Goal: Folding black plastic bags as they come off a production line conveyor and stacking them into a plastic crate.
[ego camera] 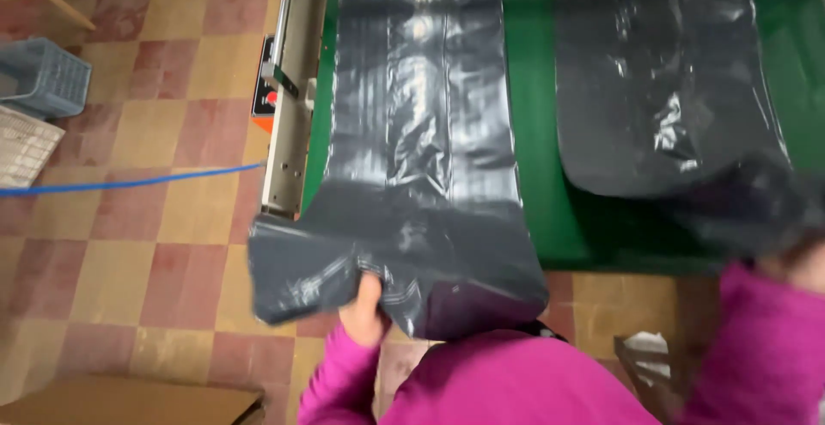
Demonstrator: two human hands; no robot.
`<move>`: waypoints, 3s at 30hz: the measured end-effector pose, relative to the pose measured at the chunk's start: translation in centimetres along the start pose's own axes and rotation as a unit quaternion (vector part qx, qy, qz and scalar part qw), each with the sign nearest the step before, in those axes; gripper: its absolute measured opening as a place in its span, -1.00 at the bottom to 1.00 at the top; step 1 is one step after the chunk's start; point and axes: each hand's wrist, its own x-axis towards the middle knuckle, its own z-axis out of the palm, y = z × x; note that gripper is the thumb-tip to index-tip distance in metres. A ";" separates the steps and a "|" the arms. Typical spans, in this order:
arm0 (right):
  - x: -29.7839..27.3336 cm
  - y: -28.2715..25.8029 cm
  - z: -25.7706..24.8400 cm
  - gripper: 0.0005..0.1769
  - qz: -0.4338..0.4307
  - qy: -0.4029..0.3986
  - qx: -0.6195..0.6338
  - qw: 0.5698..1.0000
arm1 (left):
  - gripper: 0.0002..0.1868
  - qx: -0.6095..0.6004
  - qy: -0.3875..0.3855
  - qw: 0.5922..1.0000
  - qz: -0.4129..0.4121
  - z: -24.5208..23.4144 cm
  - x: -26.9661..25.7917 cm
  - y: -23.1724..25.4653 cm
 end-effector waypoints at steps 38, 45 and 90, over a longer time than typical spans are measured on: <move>-3.5 26.7 9.6 -0.39 0.054 -0.238 -0.464 0.852 | -0.89 0.278 0.135 0.946 -0.101 -10.2 8.7 -15.4; -4.1 24.5 10.2 -0.34 0.077 -0.245 -0.451 0.855 | -0.89 0.368 0.113 0.910 -0.150 -10.3 7.6 -13.5; -9.9 21.9 18.5 -0.80 -0.354 -0.298 -0.628 0.626 | -0.16 0.174 0.003 0.983 -0.066 -10.3 17.8 -12.4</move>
